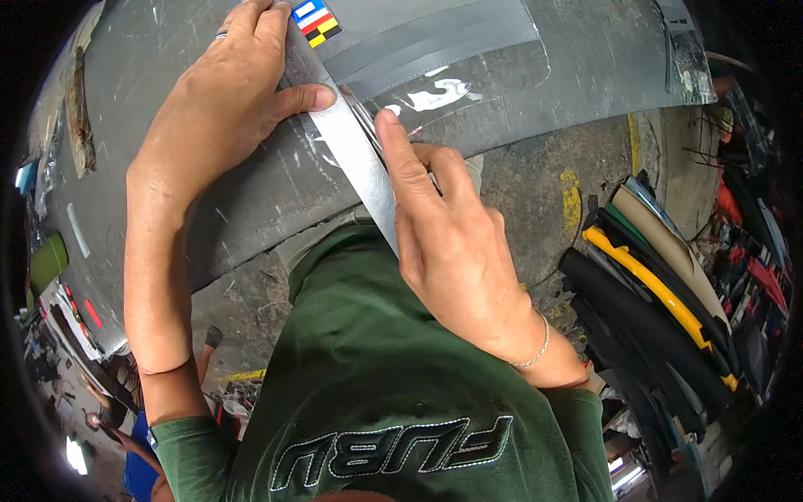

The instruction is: Cut a gray plastic sheet along straight lines using a metal ruler as a guide and a utility knife.

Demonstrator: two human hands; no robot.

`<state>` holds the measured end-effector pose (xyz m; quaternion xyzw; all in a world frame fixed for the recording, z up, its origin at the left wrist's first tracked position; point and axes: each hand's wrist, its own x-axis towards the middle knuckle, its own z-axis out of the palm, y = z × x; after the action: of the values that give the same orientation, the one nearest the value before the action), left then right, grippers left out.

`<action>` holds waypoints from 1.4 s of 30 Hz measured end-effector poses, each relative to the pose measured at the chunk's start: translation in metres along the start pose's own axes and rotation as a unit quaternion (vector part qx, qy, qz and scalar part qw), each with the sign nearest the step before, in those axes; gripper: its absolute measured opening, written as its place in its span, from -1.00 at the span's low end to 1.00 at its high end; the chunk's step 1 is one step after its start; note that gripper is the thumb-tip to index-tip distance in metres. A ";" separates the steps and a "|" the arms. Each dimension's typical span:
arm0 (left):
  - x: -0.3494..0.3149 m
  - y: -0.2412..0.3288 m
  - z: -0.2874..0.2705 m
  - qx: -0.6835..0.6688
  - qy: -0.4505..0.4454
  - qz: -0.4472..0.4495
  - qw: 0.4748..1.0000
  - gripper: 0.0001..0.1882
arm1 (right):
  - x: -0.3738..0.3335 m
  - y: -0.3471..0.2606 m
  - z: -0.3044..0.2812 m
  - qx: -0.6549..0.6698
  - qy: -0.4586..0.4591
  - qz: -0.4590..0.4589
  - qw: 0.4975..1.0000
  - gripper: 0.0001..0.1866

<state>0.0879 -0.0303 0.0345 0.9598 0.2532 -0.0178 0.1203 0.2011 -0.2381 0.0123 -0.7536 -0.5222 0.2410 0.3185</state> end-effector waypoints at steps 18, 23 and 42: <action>0.001 0.011 -0.003 0.036 -0.001 -0.036 0.999 -0.30 | 0.006 -0.007 -0.002 -0.033 -0.027 0.041 0.998 -0.24; -0.001 0.011 -0.002 0.038 0.017 -0.026 0.999 -0.30 | 0.008 -0.009 -0.002 -0.044 -0.022 0.040 0.998 -0.25; 0.004 0.011 -0.004 0.046 -0.014 -0.051 0.998 -0.31 | 0.017 -0.022 -0.020 -0.101 -0.083 0.056 0.990 -0.21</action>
<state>0.0969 -0.0371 0.0402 0.9497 0.2992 -0.0492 0.0786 0.2067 -0.2213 0.0421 -0.7875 -0.5251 0.2664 0.1821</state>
